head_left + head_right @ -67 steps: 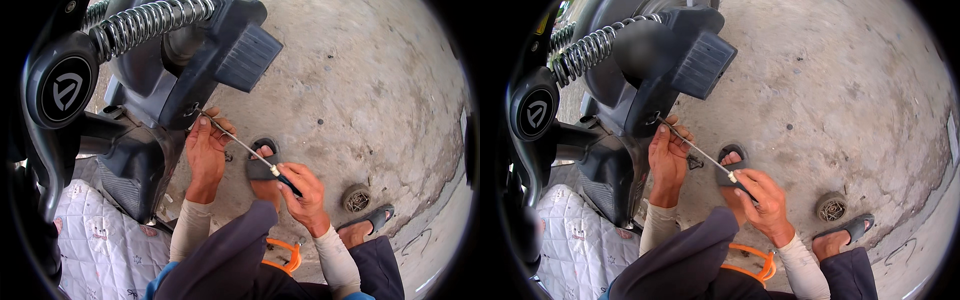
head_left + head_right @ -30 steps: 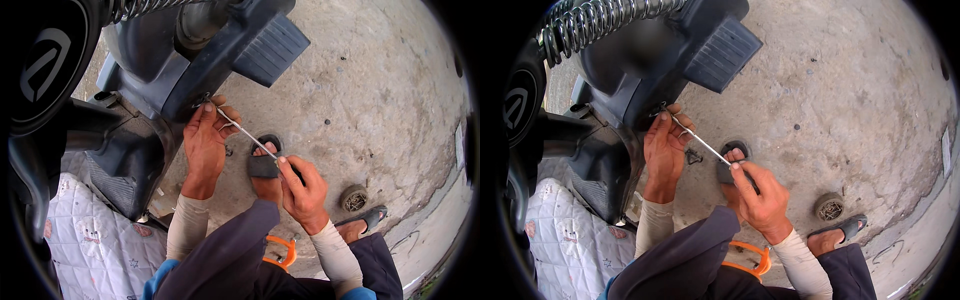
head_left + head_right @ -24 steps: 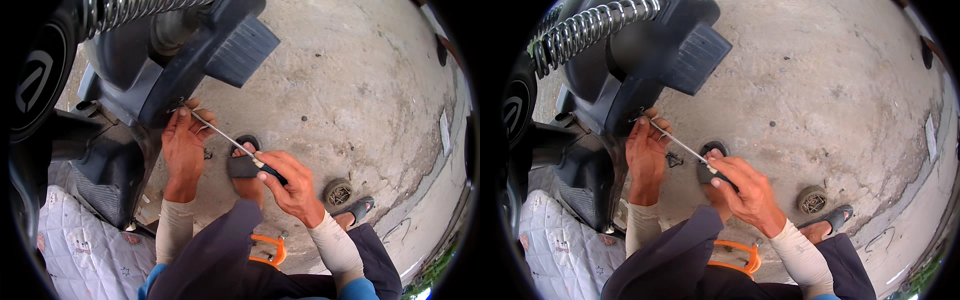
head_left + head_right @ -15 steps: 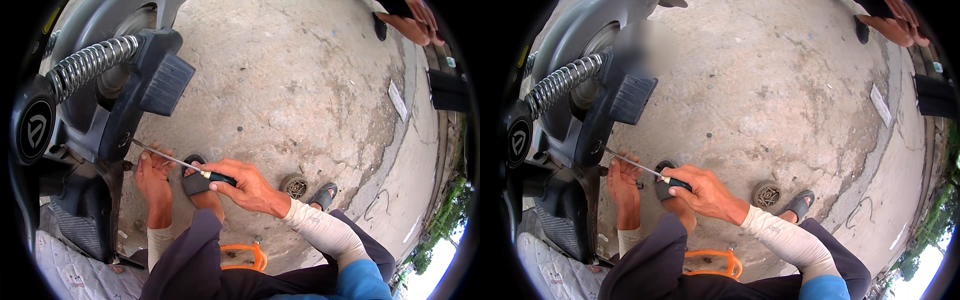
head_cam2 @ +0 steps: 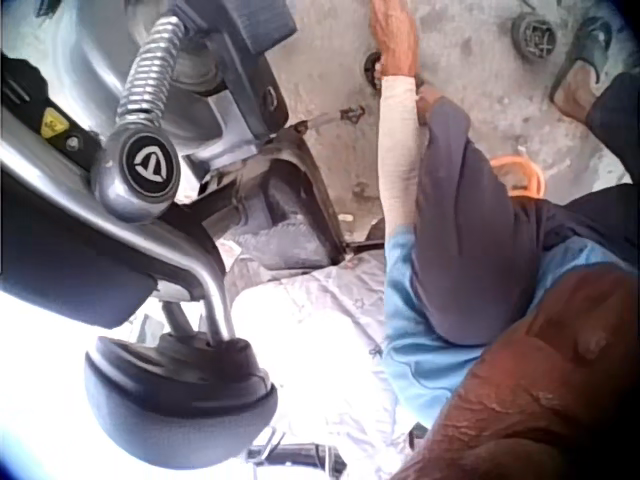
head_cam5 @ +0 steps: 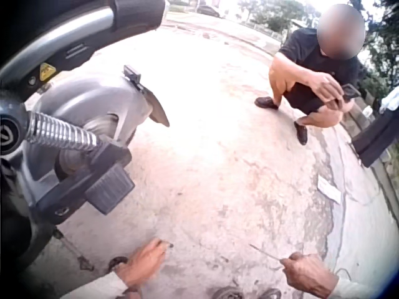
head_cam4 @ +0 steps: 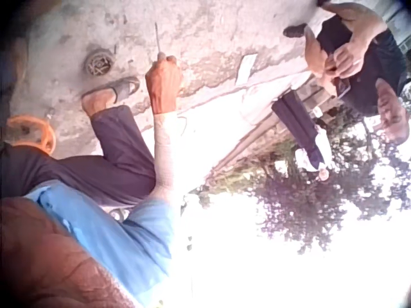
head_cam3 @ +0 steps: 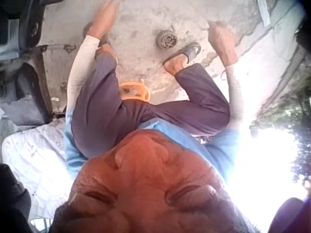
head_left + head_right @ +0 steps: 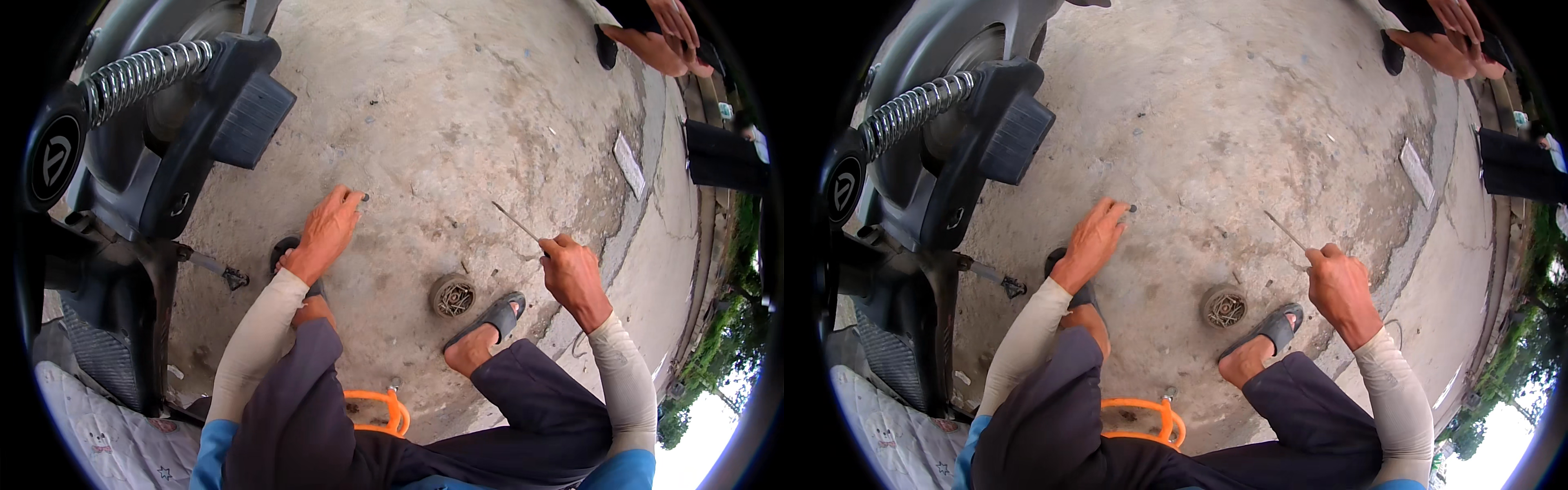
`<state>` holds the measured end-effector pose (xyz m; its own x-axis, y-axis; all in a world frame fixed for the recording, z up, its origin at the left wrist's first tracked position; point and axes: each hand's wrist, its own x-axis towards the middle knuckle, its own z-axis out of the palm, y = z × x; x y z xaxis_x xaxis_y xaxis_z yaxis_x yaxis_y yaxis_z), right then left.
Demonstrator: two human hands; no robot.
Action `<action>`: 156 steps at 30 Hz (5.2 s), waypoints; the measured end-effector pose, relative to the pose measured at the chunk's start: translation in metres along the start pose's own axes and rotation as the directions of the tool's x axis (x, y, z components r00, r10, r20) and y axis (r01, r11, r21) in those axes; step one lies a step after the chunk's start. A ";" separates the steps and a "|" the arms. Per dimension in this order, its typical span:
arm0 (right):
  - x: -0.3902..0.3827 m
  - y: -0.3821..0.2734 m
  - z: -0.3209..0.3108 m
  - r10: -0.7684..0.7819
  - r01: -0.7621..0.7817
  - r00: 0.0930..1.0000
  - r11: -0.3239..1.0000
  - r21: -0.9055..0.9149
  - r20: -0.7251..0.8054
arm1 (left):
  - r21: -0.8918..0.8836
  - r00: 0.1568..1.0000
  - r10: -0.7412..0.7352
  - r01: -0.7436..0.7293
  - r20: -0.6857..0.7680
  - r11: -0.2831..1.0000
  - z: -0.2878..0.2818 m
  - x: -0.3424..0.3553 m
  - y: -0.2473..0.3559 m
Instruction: The person selects a screwdriver from a tray of tools and uses it to remove screws from a scooter's footrest cover. They remove the cover, then reattach it by screwing the screws back in.
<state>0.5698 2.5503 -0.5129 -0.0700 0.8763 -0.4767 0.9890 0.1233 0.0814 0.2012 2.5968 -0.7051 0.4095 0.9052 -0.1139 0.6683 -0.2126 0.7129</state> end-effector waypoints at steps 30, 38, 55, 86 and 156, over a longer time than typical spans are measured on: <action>0.079 -0.043 -0.034 -0.144 0.134 0.986 0.985 -0.110 -0.087 | 0.228 0.958 -0.248 0.213 0.141 0.950 -0.009 0.093 -0.004; 0.080 -0.037 -0.037 -0.118 0.105 0.988 0.986 -0.133 -0.095 | -0.975 0.895 -0.440 -0.032 0.069 -0.218 -0.052 0.027 -0.004; 0.071 -0.031 -0.036 -0.068 0.065 0.997 0.996 -0.059 -0.040 | -0.731 0.909 -0.417 -0.262 0.033 -0.629 -0.072 0.037 -0.018; 0.053 -0.009 -0.029 0.024 -0.022 0.998 0.999 0.039 -0.052 | -0.881 0.482 -0.738 -0.229 -0.472 0.414 -0.057 0.056 -0.006; 0.029 0.013 -0.002 0.138 -0.123 0.981 0.986 0.117 -0.136 | 0.189 0.802 0.480 -0.565 0.356 0.803 0.137 0.075 0.088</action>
<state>0.5801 2.5788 -0.5239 0.0504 0.9400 -0.3374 0.9985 -0.0404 0.0367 0.3755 2.5962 -0.7456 0.8703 0.4926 0.0045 0.4228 -0.7516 0.5063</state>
